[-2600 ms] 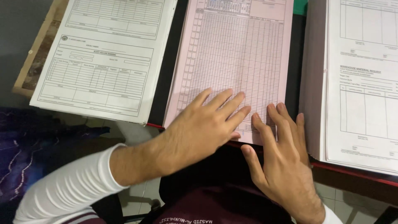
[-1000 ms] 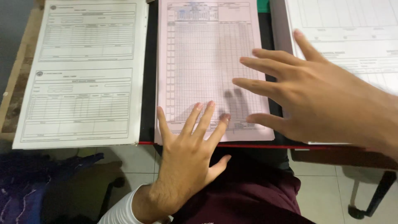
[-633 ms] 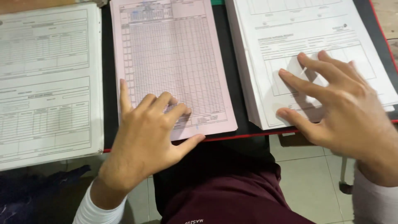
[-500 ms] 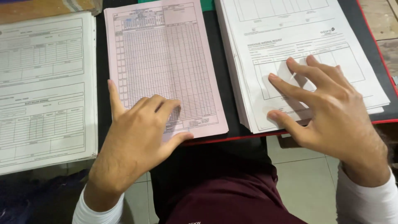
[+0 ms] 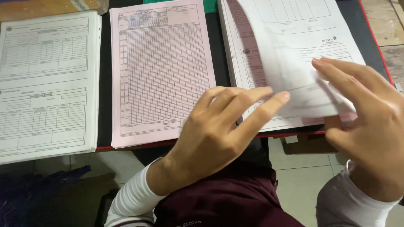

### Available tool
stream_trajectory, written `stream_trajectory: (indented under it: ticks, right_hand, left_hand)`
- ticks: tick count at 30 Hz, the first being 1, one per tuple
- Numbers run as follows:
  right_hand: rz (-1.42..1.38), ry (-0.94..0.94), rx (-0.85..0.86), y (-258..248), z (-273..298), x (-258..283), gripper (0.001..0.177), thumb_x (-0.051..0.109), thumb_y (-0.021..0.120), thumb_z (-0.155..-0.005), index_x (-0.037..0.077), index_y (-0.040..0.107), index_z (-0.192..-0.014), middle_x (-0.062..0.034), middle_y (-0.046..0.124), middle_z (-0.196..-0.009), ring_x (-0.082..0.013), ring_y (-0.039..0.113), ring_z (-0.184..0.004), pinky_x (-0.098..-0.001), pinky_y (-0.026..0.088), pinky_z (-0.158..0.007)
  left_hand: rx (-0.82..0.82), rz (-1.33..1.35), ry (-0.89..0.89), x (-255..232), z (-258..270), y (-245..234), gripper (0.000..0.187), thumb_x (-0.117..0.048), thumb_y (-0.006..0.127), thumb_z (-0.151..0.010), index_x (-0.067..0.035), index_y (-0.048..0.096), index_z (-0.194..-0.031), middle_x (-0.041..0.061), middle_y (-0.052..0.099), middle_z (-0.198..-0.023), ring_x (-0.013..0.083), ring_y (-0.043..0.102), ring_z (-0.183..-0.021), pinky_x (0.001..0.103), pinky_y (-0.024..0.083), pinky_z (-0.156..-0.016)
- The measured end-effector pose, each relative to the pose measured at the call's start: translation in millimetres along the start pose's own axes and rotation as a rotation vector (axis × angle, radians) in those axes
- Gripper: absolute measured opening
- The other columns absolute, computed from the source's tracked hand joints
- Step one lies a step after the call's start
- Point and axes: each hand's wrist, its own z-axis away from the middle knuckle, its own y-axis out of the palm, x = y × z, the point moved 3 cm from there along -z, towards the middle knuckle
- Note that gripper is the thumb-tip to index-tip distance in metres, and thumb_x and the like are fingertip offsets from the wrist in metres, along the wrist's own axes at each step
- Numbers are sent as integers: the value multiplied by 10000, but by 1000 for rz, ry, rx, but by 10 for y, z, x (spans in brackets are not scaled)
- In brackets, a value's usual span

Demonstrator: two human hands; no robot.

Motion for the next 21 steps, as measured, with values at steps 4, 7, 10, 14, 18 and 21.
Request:
stream_trajectory:
  ticks: [4,7,10,14,18,21]
  right_hand:
    - [-107,138,-7,18,110,145,839,-301,405,-663,-112,616,-1452,-255,711,-1295,-319,713,-1172,-368,551,-1051]
    - [-64,30,-165,39,206,196,582,-361,423,-865,-203,676,-1364,-289,743,-1237,-361,745,-1129,-451,590,-1084]
    - [-62,88,-215,73,245,250,601,-308,404,-742,-181,742,-1223,-298,757,-1173,-374,749,-1019,-416,580,-932]
    - [-5,-4,-212,120,338,261,439,-338,544,-834,-166,757,-1177,-290,756,-1144,-447,746,-1120,-507,588,-1047]
    - [32,-9,-238,151,465,238,444,-300,572,-813,-116,760,-1172,-275,750,-1229,-481,714,-1269,-630,473,-1268]
    - [68,39,-250,166,516,243,308,-281,722,-943,-97,764,-1186,-313,735,-1333,-471,710,-1296,-616,452,-1284]
  left_hand:
    - [-127,-215,101,-97,-106,47,179,-160,793,-1109,-182,738,-1278,-4,727,-1250,140,710,-961,297,576,-847]
    - [-78,-141,113,-162,-66,69,163,-164,691,-1108,-187,737,-1262,7,785,-1163,163,744,-1048,379,554,-954]
    - [61,-71,137,-236,-11,110,713,-633,984,-899,-195,679,-1372,64,778,-1278,231,734,-1216,458,487,-1102]
    - [-196,-51,160,-275,45,162,76,-47,724,-1067,-78,783,-1032,47,786,-904,179,775,-959,456,528,-1057]
    - [-239,99,123,-239,33,114,230,13,644,-1039,-63,659,-822,19,582,-757,152,693,-767,455,537,-1031]
    - [-46,78,18,-204,108,142,146,61,776,-1001,-38,713,-914,63,603,-760,212,665,-736,609,545,-1089]
